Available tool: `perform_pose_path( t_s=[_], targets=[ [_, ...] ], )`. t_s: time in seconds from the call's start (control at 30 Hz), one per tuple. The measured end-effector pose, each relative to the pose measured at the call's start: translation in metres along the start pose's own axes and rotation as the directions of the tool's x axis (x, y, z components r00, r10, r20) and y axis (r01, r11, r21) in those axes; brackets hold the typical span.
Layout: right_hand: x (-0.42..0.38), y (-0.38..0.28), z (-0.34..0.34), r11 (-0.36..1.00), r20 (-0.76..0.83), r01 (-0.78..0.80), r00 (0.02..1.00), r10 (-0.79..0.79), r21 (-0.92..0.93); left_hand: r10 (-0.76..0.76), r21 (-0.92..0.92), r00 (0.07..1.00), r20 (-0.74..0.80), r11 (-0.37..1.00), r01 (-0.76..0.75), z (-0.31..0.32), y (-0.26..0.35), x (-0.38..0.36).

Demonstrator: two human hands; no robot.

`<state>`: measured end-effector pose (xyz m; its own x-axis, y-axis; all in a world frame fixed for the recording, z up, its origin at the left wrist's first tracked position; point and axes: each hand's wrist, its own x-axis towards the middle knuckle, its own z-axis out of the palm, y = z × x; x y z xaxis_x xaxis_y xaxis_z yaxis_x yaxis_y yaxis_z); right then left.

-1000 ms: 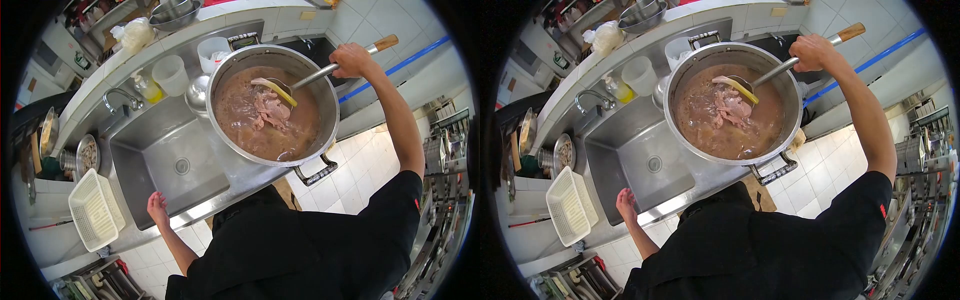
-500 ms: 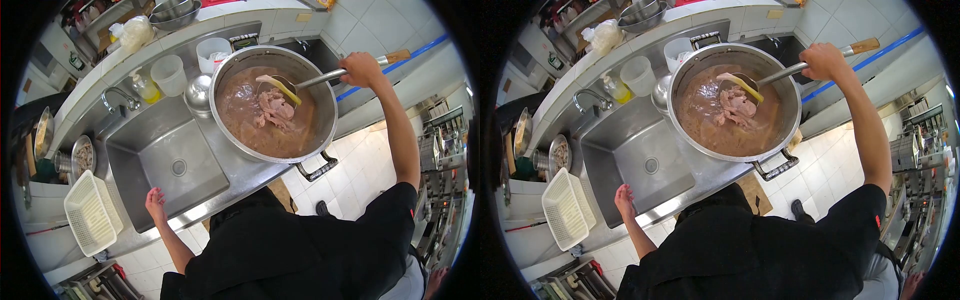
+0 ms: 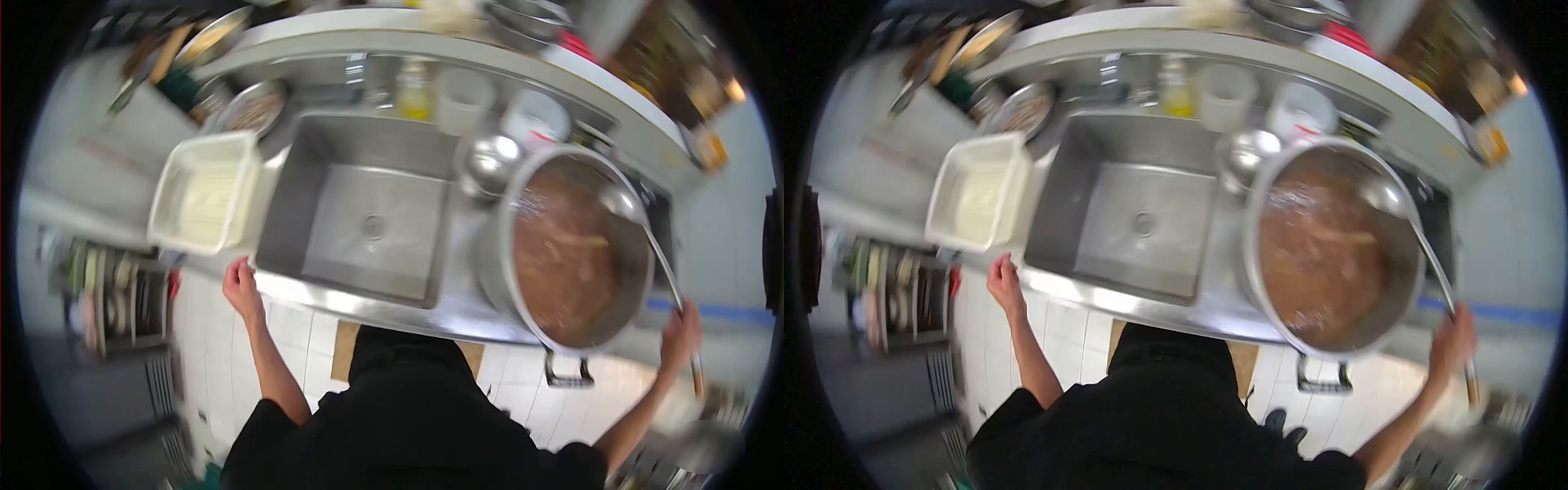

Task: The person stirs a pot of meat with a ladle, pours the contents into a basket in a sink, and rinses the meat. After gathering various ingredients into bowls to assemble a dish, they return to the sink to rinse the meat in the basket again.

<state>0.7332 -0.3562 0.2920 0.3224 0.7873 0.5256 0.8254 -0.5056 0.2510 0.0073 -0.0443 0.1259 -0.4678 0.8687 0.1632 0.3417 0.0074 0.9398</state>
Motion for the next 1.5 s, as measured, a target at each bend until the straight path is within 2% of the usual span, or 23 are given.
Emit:
perform_pose_path(
  t_s=[0.03,0.1,0.2,0.3,0.37,0.43,0.47,0.5,0.53,0.57,0.63,0.7,0.77,0.87,0.9,1.0,1.1,1.13,1.2,1.27,1.33,1.43,1.5],
  targets=[
    [0.005,0.005,-0.005,0.985,-0.039,0.051,0.998,-0.058,-0.162,0.069,0.071,0.988,-0.136,0.996,-0.060,-0.018,0.000,0.010],
    [0.029,-0.025,-0.027,0.989,-0.022,-0.027,0.999,0.024,-0.143,0.202,0.125,0.896,-0.395,0.978,-0.165,-0.063,-0.032,0.051],
    [0.032,0.016,-0.028,0.988,-0.047,0.031,0.998,-0.038,-0.155,-0.265,-0.123,0.810,-0.523,0.964,0.236,-0.104,-0.069,0.113],
    [0.048,-0.008,-0.085,0.886,-0.199,0.040,0.969,-0.148,-0.462,-0.583,-0.354,0.777,-0.237,0.797,0.489,-0.128,-0.086,0.173],
    [0.062,-0.026,-0.125,0.894,-0.207,0.063,0.963,-0.171,-0.445,-0.605,-0.399,0.783,-0.145,0.760,0.513,-0.127,-0.119,0.229],
    [0.078,-0.048,-0.161,0.889,-0.197,0.066,0.965,-0.173,-0.454,-0.530,-0.254,0.825,0.199,0.785,0.565,-0.141,-0.182,0.287],
    [0.077,-0.073,-0.172,0.886,-0.190,-0.012,0.978,-0.087,-0.464,-0.294,-0.396,0.906,0.305,0.826,0.401,-0.156,-0.235,0.322],
    [0.086,-0.104,-0.190,0.878,-0.177,-0.034,0.983,-0.058,-0.477,-0.384,-0.317,0.893,0.236,0.838,0.444,-0.152,-0.203,0.307],
    [0.094,-0.134,-0.208,0.870,-0.163,-0.055,0.986,-0.030,-0.491,-0.343,-0.315,0.891,0.298,0.846,0.431,-0.171,-0.229,0.317],
    [0.101,-0.177,-0.222,0.867,-0.138,-0.042,0.990,-0.031,-0.496,-0.210,-0.296,0.950,0.233,0.915,0.275,-0.196,-0.259,0.311],
    [0.112,-0.228,-0.243,0.882,-0.064,-0.035,0.998,0.006,-0.470,-0.313,-0.212,0.944,0.106,0.920,0.329,-0.169,-0.148,0.255],
    [0.125,-0.264,-0.261,0.858,0.005,-0.034,0.999,0.043,-0.512,-0.270,-0.173,0.941,0.204,0.936,0.306,-0.134,-0.052,0.217],
    [0.144,-0.297,-0.267,0.806,0.075,-0.017,0.994,0.076,-0.591,-0.281,-0.086,0.885,0.370,0.939,0.334,-0.108,-0.029,0.213],
    [0.165,-0.340,-0.261,0.874,0.098,0.065,0.995,-0.020,-0.482,-0.314,0.101,0.766,0.561,0.945,0.312,-0.034,-0.023,0.219],
    [0.171,-0.350,-0.259,0.888,0.110,0.099,0.992,-0.055,-0.450,-0.289,0.116,0.687,0.667,0.951,0.288,-0.004,-0.031,0.222],
    [0.182,-0.392,-0.251,0.906,0.262,0.053,0.963,0.065,-0.420,-0.181,0.101,0.373,0.910,0.969,0.225,0.092,-0.046,0.224],
    [0.178,-0.400,-0.230,0.958,0.326,0.242,0.928,-0.182,-0.152,-0.271,0.218,0.184,0.945,0.940,0.261,0.180,-0.103,0.223],
    [0.174,-0.406,-0.220,0.953,0.370,0.256,0.911,-0.182,-0.162,-0.323,0.287,0.109,0.940,0.922,0.261,0.204,-0.130,0.225],
    [0.163,-0.419,-0.202,0.953,0.460,0.268,0.870,-0.176,-0.142,-0.442,0.422,0.107,0.891,0.891,0.166,0.248,-0.188,0.225],
    [0.149,-0.436,-0.188,0.961,0.499,0.244,0.854,-0.149,-0.130,-0.346,0.306,0.251,0.904,0.934,0.185,0.279,-0.243,0.207],
    [0.131,-0.456,-0.173,0.966,0.486,0.217,0.865,-0.123,-0.141,-0.318,0.237,0.399,0.860,0.941,0.240,0.286,-0.247,0.178],
    [0.088,-0.476,-0.139,0.981,0.510,0.134,0.859,-0.044,-0.141,-0.337,0.277,0.500,0.798,0.941,0.192,0.300,-0.306,0.156],
    [0.066,-0.497,-0.122,0.994,0.580,0.052,0.814,0.014,-0.097,-0.350,0.299,0.519,0.780,0.937,0.182,0.288,-0.308,0.144]
  ],
)
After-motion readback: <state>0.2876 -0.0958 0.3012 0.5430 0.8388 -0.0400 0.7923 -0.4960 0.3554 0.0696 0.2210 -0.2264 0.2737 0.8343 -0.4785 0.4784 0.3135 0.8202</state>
